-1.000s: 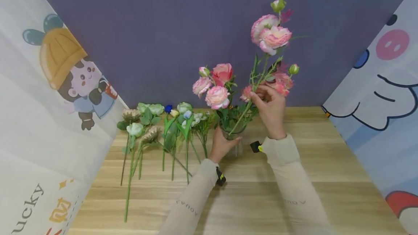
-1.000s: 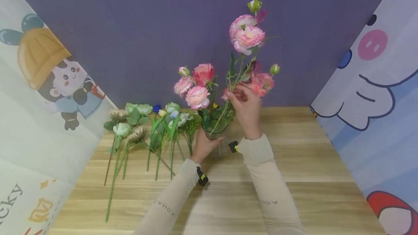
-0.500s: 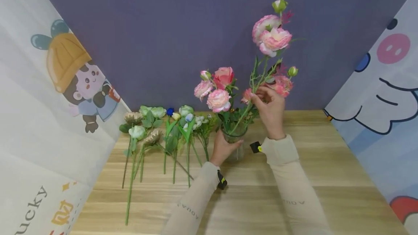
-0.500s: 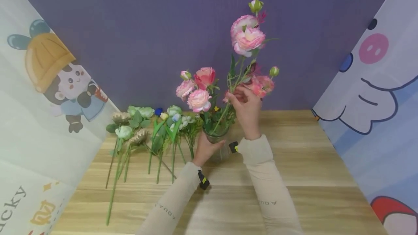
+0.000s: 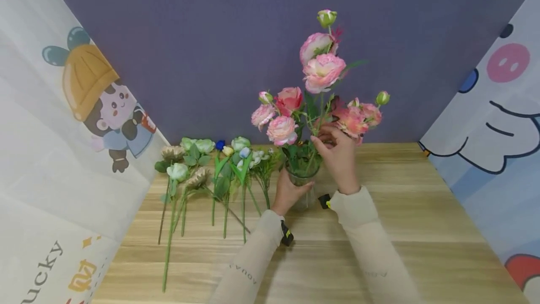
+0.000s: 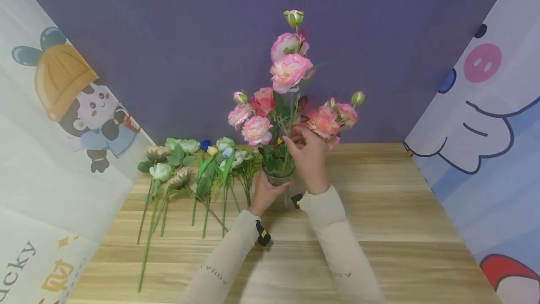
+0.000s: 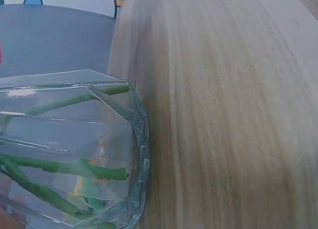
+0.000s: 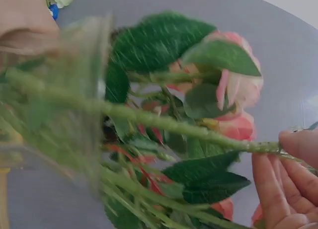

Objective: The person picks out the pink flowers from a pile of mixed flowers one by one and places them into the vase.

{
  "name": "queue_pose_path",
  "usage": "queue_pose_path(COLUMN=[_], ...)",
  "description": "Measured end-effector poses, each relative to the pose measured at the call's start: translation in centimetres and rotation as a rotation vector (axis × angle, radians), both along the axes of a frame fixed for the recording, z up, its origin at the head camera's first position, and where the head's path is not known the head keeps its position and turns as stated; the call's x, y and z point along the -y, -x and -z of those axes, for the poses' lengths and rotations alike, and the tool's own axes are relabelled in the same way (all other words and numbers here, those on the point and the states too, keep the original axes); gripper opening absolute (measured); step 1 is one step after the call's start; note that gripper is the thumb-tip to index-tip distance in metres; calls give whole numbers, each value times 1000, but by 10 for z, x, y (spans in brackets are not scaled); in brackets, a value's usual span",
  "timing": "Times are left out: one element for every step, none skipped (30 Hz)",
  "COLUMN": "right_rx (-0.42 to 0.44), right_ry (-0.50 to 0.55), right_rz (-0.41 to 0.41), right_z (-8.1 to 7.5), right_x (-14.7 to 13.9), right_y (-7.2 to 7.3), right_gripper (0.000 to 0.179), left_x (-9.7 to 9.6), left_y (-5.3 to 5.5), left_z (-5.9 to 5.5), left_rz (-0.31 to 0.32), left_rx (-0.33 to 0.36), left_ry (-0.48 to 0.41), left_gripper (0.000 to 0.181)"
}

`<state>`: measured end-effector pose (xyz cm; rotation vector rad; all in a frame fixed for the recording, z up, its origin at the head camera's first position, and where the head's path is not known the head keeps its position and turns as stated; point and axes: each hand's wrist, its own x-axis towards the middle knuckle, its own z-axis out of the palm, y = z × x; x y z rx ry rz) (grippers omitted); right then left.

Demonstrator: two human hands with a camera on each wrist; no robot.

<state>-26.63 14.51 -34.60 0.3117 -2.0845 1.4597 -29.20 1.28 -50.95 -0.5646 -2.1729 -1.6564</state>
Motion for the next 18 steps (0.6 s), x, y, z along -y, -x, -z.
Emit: queue_pose_path(right_rx=[-3, -8, -16, -21, -26, -30, -31, -29, -27, -22, -20, -19, -18, -17, -16, -16, -17, -14], right_ry=[-4, -11, -22, -19, -20, -20, -19, -17, -15, -11, -16, -20, -22, -27, -35, -42, -50, -57], right_rz=[-6, -7, -6, -12, -14, -16, -19, -22, -25, -27, -22, -19, -18, -15, -11, -9, -11, -11], right_z=[2, 5, 8, 11, 15, 18, 21, 25, 28, 31, 34, 36, 38, 40, 41, 42, 43, 44], right_x=[2, 4, 6, 8, 9, 11, 12, 13, 14, 14, 15, 15, 15, 15, 15, 15, 15, 15], right_y=[-2, -3, -4, -6, -7, -9, -10, -11, -12, -13, -13, -14, -14, -14, -15, -15, -16, -16], right_gripper=[29, 28, 27, 27, 26, 25, 24, 23, 22, 20, 19, 18, 17, 17, 16, 16, 16, 16], left_x=[0, 1, 1, 1, 1, 2, 2, 2, 2, 2, 2, 2, 1, 1, 1, 0, 0, 0], left_y=[0, 0, 0, -1, -1, -2, -2, -2, -3, -3, -3, -2, -2, -2, -2, -1, 0, 0], left_z=[0, 1, 1, 2, 2, 3, 3, 4, 4, 4, 3, 3, 2, 2, 1, 1, 1, 0], left_rz=[-4, -9, -15, -21, -27, -32, -36, -37, -37, -38, -38, -36, -34, -34, -37, -39, -36, -33], left_rx=[-2, 0, 0, 0, 2, 2, 3, 4, 1, 0, 0, -2, -2, -4, -9, -11, -14, -18], left_ry=[4, 6, 9, 12, 19, 22, 23, 22, 19, 15, 12, 4, 0, -4, -7, -4, -6, -8], left_gripper=[88, 87, 86, 86, 85, 84, 83, 82, 82, 81, 81, 81, 81, 81, 81, 81, 82, 81])
